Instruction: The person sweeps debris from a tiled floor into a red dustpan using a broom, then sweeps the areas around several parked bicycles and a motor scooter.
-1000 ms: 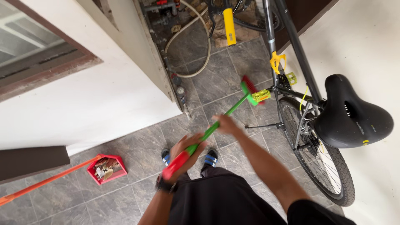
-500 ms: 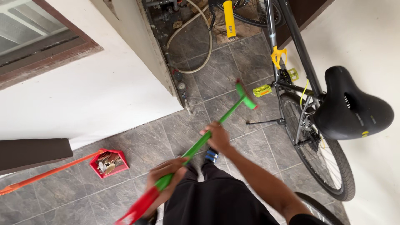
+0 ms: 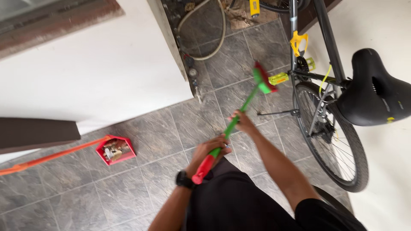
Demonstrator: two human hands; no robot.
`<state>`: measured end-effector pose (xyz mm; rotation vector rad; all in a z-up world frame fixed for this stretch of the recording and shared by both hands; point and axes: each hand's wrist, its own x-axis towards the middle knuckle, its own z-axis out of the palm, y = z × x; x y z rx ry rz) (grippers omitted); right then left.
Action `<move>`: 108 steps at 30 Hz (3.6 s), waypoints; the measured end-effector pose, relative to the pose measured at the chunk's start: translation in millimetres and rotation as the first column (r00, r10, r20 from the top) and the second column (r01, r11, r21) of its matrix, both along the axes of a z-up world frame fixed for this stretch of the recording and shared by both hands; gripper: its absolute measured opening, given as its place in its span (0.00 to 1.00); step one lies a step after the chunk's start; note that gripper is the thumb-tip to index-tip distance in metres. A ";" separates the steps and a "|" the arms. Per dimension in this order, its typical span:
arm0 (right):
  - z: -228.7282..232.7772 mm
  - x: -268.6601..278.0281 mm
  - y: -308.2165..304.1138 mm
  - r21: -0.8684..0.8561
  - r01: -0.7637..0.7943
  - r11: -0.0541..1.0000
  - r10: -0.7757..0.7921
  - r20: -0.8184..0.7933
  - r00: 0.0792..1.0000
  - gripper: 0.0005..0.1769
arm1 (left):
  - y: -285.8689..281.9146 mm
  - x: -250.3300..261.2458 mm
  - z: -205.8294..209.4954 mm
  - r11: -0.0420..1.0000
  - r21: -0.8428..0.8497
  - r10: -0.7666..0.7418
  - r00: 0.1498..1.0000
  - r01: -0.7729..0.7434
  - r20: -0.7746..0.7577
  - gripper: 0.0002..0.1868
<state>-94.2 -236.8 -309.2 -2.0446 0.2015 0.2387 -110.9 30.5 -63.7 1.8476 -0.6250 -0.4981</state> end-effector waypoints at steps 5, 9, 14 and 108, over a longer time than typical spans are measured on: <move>36.6 -13.8 91.8 0.082 0.037 0.996 -0.017 -0.232 0.973 0.21 | 74.7 1.6 73.3 0.999 0.006 -0.037 0.996 0.036 0.083 0.12; 63.6 -29.4 126.4 -0.046 0.109 0.993 -0.104 0.102 0.989 0.18 | 114.1 -4.4 90.4 0.999 0.022 -0.041 0.997 0.040 0.072 0.10; 35.6 -49.8 98.7 -0.144 0.190 0.971 -0.171 0.133 0.976 0.16 | 105.6 -24.2 42.6 0.995 -0.054 -0.078 0.996 0.080 0.052 0.07; 61.9 -136.2 34.3 0.028 -0.298 0.954 0.290 -0.333 0.897 0.16 | 65.9 -163.2 59.3 0.970 -0.241 -0.005 0.989 0.041 0.146 0.12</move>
